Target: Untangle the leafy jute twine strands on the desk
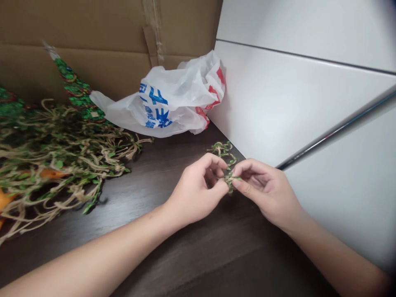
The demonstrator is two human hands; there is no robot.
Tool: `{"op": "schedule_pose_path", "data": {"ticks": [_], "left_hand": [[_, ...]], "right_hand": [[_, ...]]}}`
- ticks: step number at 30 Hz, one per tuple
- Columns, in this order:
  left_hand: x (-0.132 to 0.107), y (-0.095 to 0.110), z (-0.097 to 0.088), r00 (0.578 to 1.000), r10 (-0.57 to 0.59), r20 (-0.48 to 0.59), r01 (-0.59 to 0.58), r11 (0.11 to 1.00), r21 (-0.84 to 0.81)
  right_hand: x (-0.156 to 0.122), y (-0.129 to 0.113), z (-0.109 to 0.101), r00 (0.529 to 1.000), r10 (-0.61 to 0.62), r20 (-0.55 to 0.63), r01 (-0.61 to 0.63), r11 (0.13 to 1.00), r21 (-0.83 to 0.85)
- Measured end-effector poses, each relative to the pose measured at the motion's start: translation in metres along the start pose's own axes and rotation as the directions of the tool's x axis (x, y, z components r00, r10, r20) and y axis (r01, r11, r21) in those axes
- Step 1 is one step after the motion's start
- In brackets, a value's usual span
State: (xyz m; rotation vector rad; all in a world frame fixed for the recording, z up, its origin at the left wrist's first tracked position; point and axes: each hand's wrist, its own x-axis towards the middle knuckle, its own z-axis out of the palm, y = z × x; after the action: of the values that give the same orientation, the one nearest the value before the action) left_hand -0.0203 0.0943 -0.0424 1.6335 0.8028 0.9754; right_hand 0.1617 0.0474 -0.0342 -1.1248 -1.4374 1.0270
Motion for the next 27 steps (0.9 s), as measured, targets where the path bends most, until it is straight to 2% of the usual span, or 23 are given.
{"op": "schedule_pose_path", "data": {"ticks": [2,4,9,13,16,22,27], "left_hand": [[-0.0021,-0.0005,-0.0002,0.997,0.081,0.002,-0.081,0.994,0.070],[-0.0027,-0.0003,-0.0008,0.995,0.101,0.005,-0.101,0.989,0.104],[-0.0001,0.0009,-0.0009,0.999,-0.039,0.009,0.040,0.996,-0.083],[0.0011,-0.0013,0.0009,0.999,-0.026,0.047,0.035,0.982,-0.188],[0.0023,-0.0028,0.0020,0.996,-0.068,0.066,0.080,0.978,-0.195],[0.0069,-0.0007,0.0019,0.975,-0.215,-0.055,0.197,0.953,-0.231],[0.0062,-0.0010,0.0012,0.964,-0.263,0.040,0.265,0.928,-0.263]], "right_hand": [[0.0002,-0.0006,-0.0003,1.000,0.024,-0.001,-0.024,1.000,-0.013],[0.0002,-0.0009,-0.0005,0.999,0.034,-0.008,-0.034,0.999,-0.011],[0.0011,-0.0004,-0.0001,0.999,0.053,-0.011,-0.053,0.999,0.008],[0.0030,0.0002,0.0011,0.998,0.062,-0.011,-0.062,0.998,0.031],[0.0028,0.0008,0.0007,0.998,0.068,-0.011,-0.067,0.997,0.041],[-0.0006,0.0023,-0.0004,0.998,-0.019,-0.064,0.016,0.999,-0.045],[-0.0004,0.0028,0.0003,0.994,-0.037,-0.098,0.038,0.999,0.001]]}}
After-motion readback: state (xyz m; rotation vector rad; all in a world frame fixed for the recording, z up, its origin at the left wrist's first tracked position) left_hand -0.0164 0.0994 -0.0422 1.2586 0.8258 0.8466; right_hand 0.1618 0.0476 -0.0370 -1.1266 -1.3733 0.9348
